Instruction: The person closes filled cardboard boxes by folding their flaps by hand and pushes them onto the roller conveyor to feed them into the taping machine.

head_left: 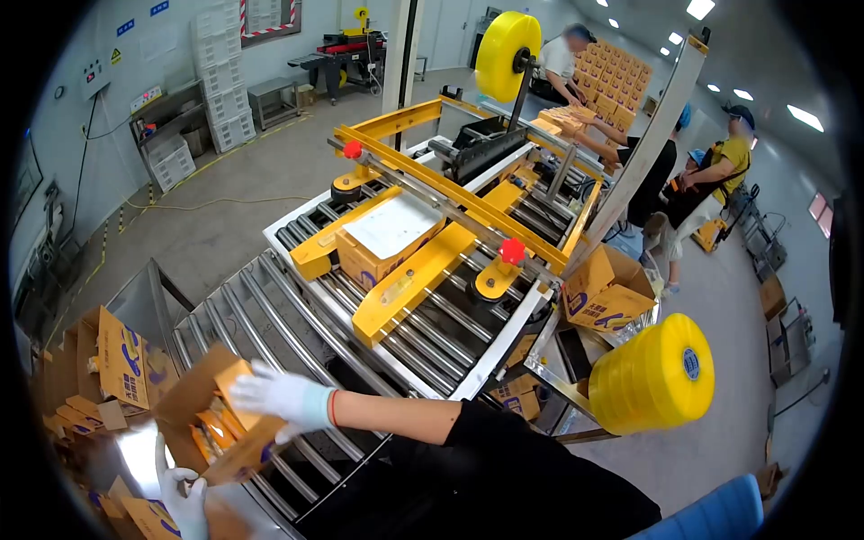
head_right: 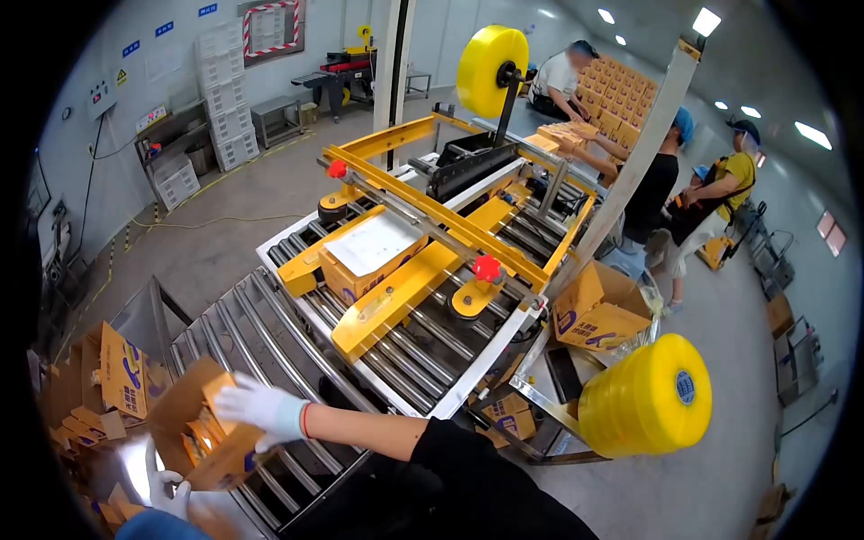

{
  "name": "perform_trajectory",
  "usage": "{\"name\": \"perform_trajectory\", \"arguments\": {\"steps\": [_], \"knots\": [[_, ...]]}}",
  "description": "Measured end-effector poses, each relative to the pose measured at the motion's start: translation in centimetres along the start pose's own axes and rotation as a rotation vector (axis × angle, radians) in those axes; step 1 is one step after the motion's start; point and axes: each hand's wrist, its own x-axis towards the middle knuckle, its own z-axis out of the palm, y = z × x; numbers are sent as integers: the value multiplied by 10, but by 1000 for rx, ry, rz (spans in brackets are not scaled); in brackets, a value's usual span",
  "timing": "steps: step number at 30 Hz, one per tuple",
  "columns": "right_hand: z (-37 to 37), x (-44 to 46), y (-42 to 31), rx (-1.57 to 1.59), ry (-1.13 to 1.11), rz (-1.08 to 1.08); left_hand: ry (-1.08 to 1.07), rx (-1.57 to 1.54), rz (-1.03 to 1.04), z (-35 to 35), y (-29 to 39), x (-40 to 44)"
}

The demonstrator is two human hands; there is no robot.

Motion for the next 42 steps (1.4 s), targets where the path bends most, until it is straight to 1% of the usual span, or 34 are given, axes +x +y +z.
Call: {"name": "perform_trajectory", "arguments": {"steps": [2, 3, 5, 6, 8, 9, 10, 11, 12, 13, 14, 16, 17, 18, 19, 20, 22, 23, 24, 25, 26, 28, 29, 30, 31, 32, 33, 34, 36, 37, 38, 39, 40, 42], "knots": [[17, -8, 4, 112, -49, -99, -60, -267, -40, 11, 15, 8], [5, -4, 7, 107, -59, -102, -68, -235, -237, 23, -1, 18], [-23, 9, 22, 606, -432, 338, -91, -277, -428, 41, -18, 34], [-25, 18, 25, 567, -366, 370, -99, -296, -523, 50, -23, 44], [-37, 35, 22, 1, -68, 82, 77, 460, -104, 79, -47, 55], [-47, 45, 17, -131, 7, 60, 145, 425, -184, 80, -50, 56], [-52, 52, 12, -257, 81, 35, 144, 431, -183, 83, -54, 53], [-41, 57, 11, -231, 121, 111, 368, 179, -305, 90, -61, 47], [-37, 52, 4, -211, 120, 99, 597, -73, -428, 95, -69, 36], [-33, 40, -6, -129, 79, 102, 535, -347, -557, 87, -95, 25], [-31, 30, -17, -39, 29, 82, 423, -701, -448, 82, -132, 10], [-23, 1, -11, -96, -178, 112, 360, -818, -595, 92, -61, 33], [-13, -17, -1, -54, 44, 113, 287, -730, -604, 96, -26, 46], [-27, -16, 3, -94, -8, 154, 127, -1356, -519, 120, -99, 24], [-40, -12, 6, -147, -50, 346, 221, -1148, -548, 145, -57, 61], [-33, -15, 31, -245, 10, 386, 291, -959, -521, 178, -17, 87], [-48, -8, 59, -429, -35, 464, 359, -526, -351, 245, 25, 126], [-39, -9, 79, -562, -39, 425, 352, -382, -285, 270, 41, 137], [-34, -11, 93, -711, -21, 426, 102, -393, -388, 256, 72, 137], [-48, -10, 84, -601, -29, 482, -168, -656, -374, 266, 53, 132], [-63, -11, 74, -495, -42, 543, -250, -708, -303, 264, 37, 122], [-61, -30, 94, -498, 12, 502, -108, -257, -339, 177, 60, 87], [-59, -38, 100, -504, 66, 514, 160, 124, -205, 143, 46, 63], [-57, -45, 104, -505, 118, 533, 86, 460, -572, 71, 89, 55], [-55, -50, 107, -493, 120, 530, 386, 717, -321, 51, 19, 6], [-55, -52, 111, -508, 146, 529, 2, 1553, -551, 10, 6, -26], [-56, -50, 112, -527, 173, 526, 404, 1471, -617, -27, 12, -55], [-59, -44, 108, -524, 181, 521, 819, 1316, -589, -65, 18, -83], [-68, -37, 95, -594, -7, 506, 656, 1281, -788, -86, -26, -157], [-43, -49, 119, -347, 107, 434, 666, 1271, -788, -77, -23, -156], [-52, -28, 66, -9, 67, 528, 555, 1220, -707, -66, -15, -145], [-4, -35, 74, 265, 214, 400, 441, 1168, -627, -53, -2, -132], [36, -32, 67, 373, 150, 400, 333, 1179, -477, -37, 27, -117], [50, -10, 10, 225, -89, 234, 408, 964, -354, -4, 40, -113]]}}
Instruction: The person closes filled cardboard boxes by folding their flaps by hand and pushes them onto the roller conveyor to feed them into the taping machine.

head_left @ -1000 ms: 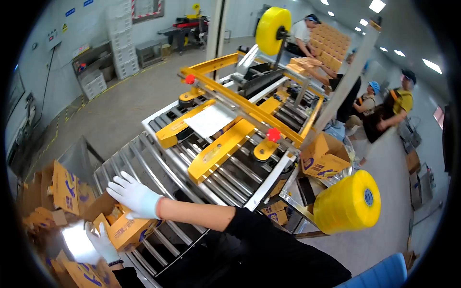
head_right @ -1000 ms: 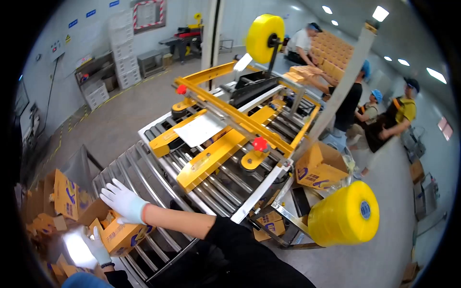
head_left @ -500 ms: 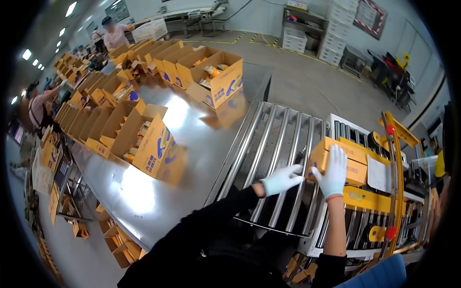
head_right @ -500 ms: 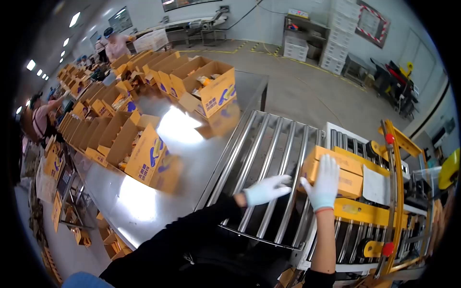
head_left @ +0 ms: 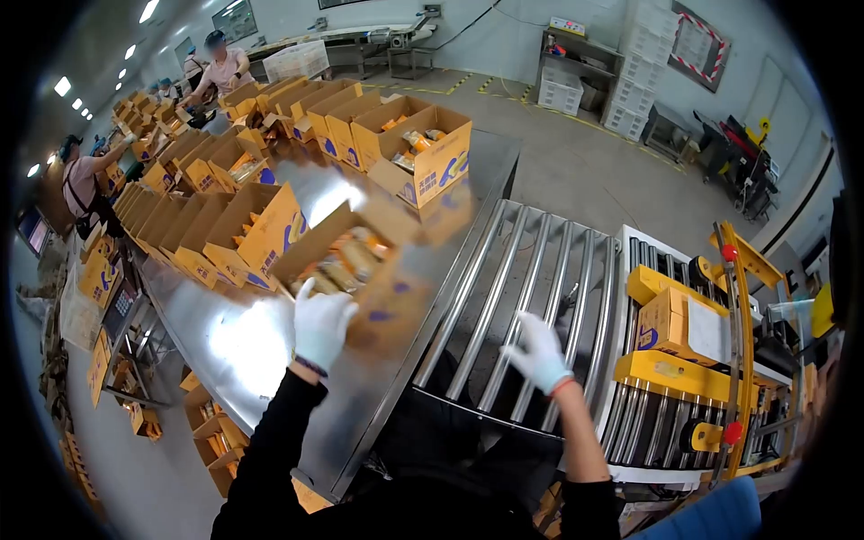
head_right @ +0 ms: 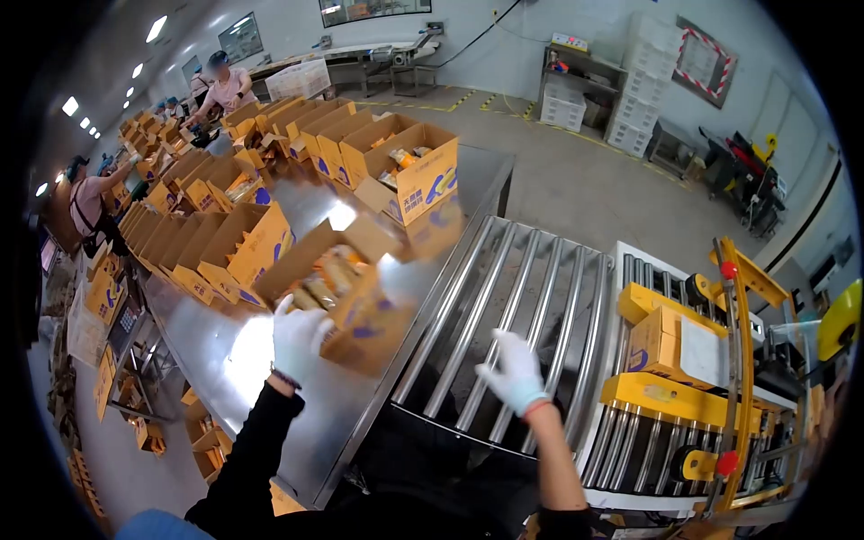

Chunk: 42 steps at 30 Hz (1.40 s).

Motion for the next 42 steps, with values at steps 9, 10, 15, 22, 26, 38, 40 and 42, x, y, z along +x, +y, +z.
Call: {"name": "perform_trajectory", "arguments": {"steps": [9, 10, 15, 22, 26, 38, 40, 42], "knots": [[-37, -2, -45, -88, 141, -143, -475, -1188, 1, 13, 59, 51], [-43, -7, -31, -234, 103, -197, -738, -1272, -77, 16, 64, 60], [-61, 4, -65, 85, 217, -220, -854, -1281, 18, 26, 66, 80], [-105, 54, -58, 273, 3, -308, -380, -745, 709, 27, 57, 70], [-100, 38, -63, 208, 95, -348, -393, -431, 709, -5, 78, 48], [-42, 67, -116, -308, 107, -145, -202, -902, -520, 106, 39, 48], [-59, 20, -151, -148, -52, -180, -506, -1183, -586, 112, 36, 60], [-45, -12, -161, -347, -200, -86, -588, -1096, -256, 110, 56, 81]]}}
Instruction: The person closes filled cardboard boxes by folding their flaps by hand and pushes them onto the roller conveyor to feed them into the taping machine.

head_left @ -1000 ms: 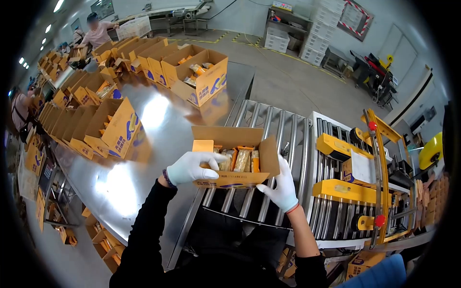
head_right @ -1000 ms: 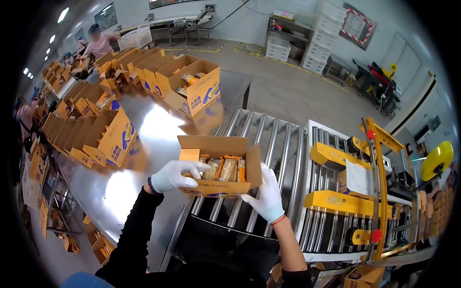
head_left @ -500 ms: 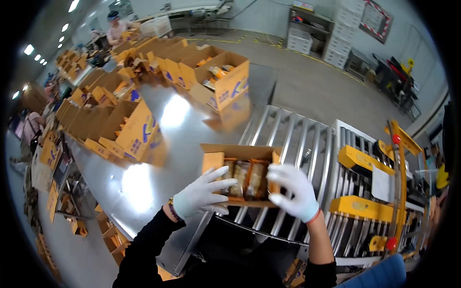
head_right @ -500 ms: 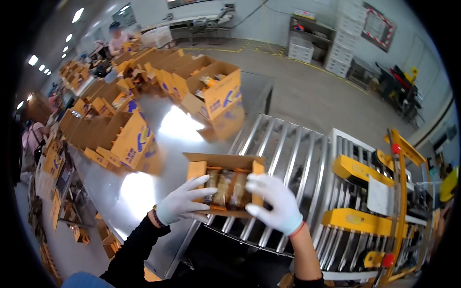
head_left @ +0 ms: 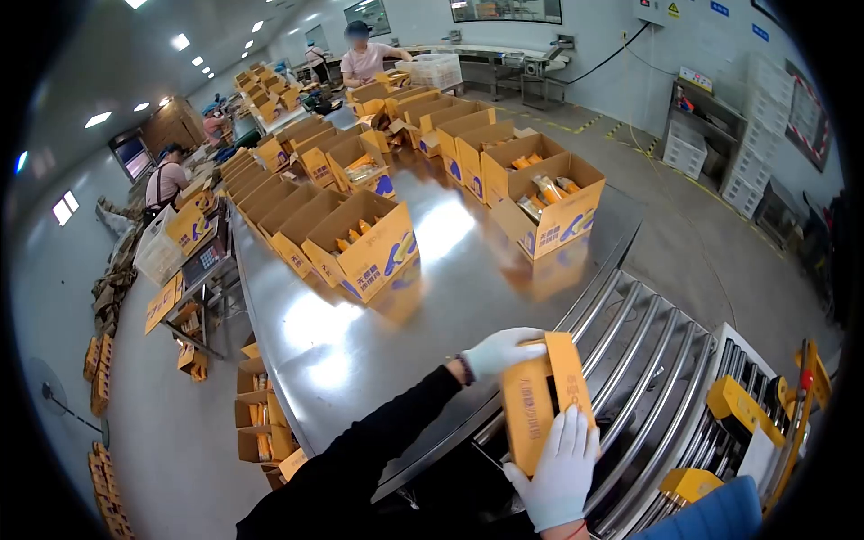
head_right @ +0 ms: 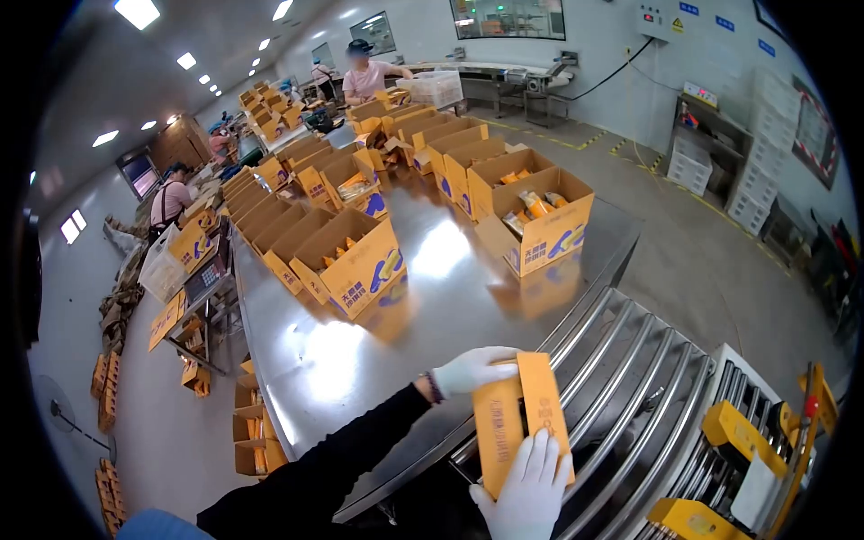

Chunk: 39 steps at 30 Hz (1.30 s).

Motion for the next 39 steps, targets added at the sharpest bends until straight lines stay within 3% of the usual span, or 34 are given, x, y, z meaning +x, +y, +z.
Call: {"name": "perform_trajectory", "arguments": {"steps": [4, 6, 7, 10, 11, 14, 20, 22, 24, 25, 29, 31, 37, 39], "knots": [[6, -1, 80, -144, 116, 150, -42, -173, 3, 57, 6, 41], [-2, -2, 139, -148, 195, 45, 398, -160, 67, 110, 2, 68], [-3, 0, 151, -98, 201, 150, 468, -146, 76, 138, 11, 81], [8, 7, 202, -229, 316, 304, 378, -60, 247, 258, 30, 92], [1, 7, 210, -253, 246, 310, 204, -151, 233, 269, 54, 79], [-11, 3, 203, -243, 178, 371, 94, 169, 258, 203, 69, 89], [16, 14, 173, -125, 410, 503, 754, 865, 471, -63, 7, 220], [23, 24, 172, -49, 310, 572, 643, 853, 355, -138, -35, 252], [24, 14, 180, -187, 309, 531, 436, 630, 209, -191, -74, 281], [21, 8, 183, -204, 306, 538, 413, 792, 103, -206, -79, 276], [13, -17, 199, -267, 316, 528, 445, 851, 170, -159, -43, 216], [8, -24, 215, -292, 330, 532, 285, 683, 192, -147, -41, 202], [2, -63, 252, -320, 413, 611, -15, 656, 325, -74, 25, 35], [-15, -64, 221, -97, 389, 626, -84, 629, 364, -56, 39, 2]]}}
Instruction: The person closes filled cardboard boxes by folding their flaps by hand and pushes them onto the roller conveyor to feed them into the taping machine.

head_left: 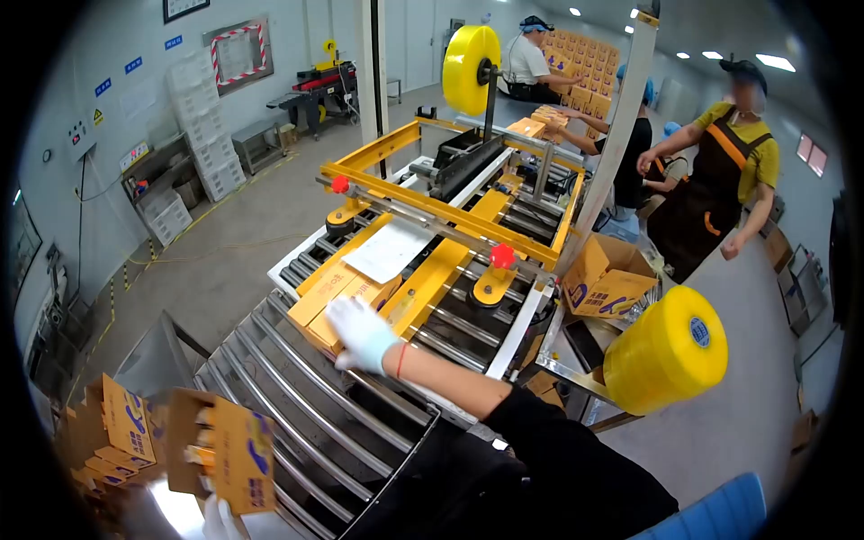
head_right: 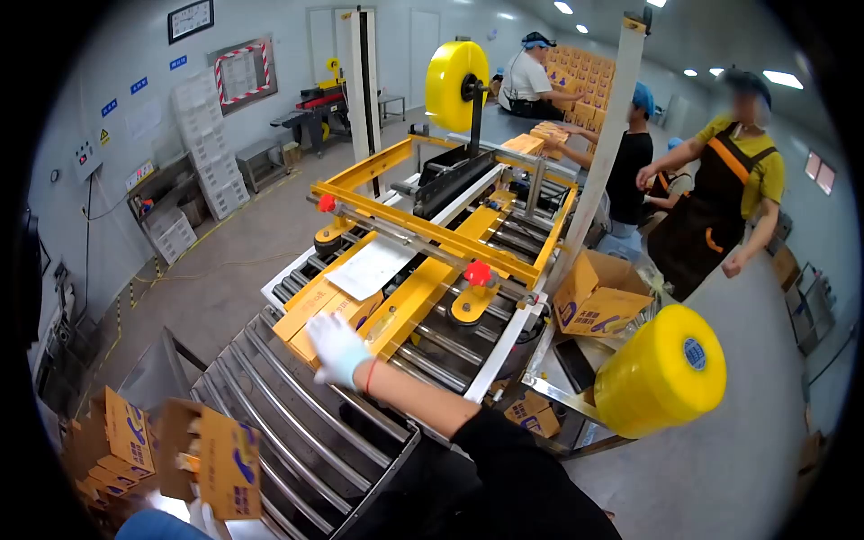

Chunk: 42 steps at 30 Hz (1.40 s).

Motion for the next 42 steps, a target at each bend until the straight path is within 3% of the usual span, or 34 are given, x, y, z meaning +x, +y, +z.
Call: {"name": "perform_trajectory", "arguments": {"steps": [2, 4, 5, 8, 10, 11, 13, 15, 16, 17, 19, 21, 22, 23, 24, 26, 29, 31, 32, 36, 38, 39, 40, 41, 42], "knots": [[-25, -25, -57, 298, -72, -230, -13, -38, 20, 2, 24, -11], [-25, -52, -111, 379, -218, -514, -14, -60, -1, 4, 43, -15], [24, -66, -120, 353, -36, -615, -19, -75, -14, 4, 51, -16], [63, -65, -121, 385, 55, -756, -73, -152, -65, 3, 67, -13], [54, -52, -115, 457, -180, -805, -144, -236, -123, 5, 75, -9], [40, -50, -114, 626, -238, -742, -175, -271, -160, 9, 79, -3], [12, -35, -118, 810, -609, -382, -204, -318, -233, 23, 86, 14], [26, -18, -119, 821, -456, -276, -197, -321, -255, 44, 82, 29], [20, -6, -124, 425, -307, -487, -99, -21, -117, 64, 71, 38], [27, 3, -125, 281, -148, -642, 2, 277, 23, 76, 65, 43], [0, 4, -136, 118, 164, -680, 60, 240, -44, 76, 79, 36], [6, -3, -154, 154, 54, -541, 601, -148, -190, 90, 64, 15], [16, -17, -159, 228, 0, -528, 698, -272, -308, 101, 35, 8], [14, -35, -160, 268, -108, -562, 698, -260, -309, 103, 16, 2], [30, -54, -152, 233, -96, -607, 461, -958, -384, 103, -1, -4], [46, -68, -134, 179, -90, -619, 133, -1196, -226, 123, -70, -10], [36, -46, -110, 72, -57, -501, 91, -970, -346, 126, -21, 49], [44, -12, -85, -76, -22, -370, 420, -1271, -396, 171, 47, 100], [41, -5, -70, -125, 2, -290, 428, -1285, -368, 190, 73, 122], [27, 12, -37, -91, 77, -192, 62, -904, -20, 230, 174, 126], [13, 5, -22, -91, 96, -168, -114, -739, 75, 222, 182, 87], [4, 3, -7, -100, 111, -154, -76, -584, 184, 213, 179, 69], [3, 5, 5, -112, 129, -141, -164, -591, -102, 181, 180, 56], [4, 2, 13, -133, 141, -125, 79, -339, 48, 162, 163, 34], [2, 1, 25, -147, 152, -109, 220, -244, 58, 128, 150, 19]]}}
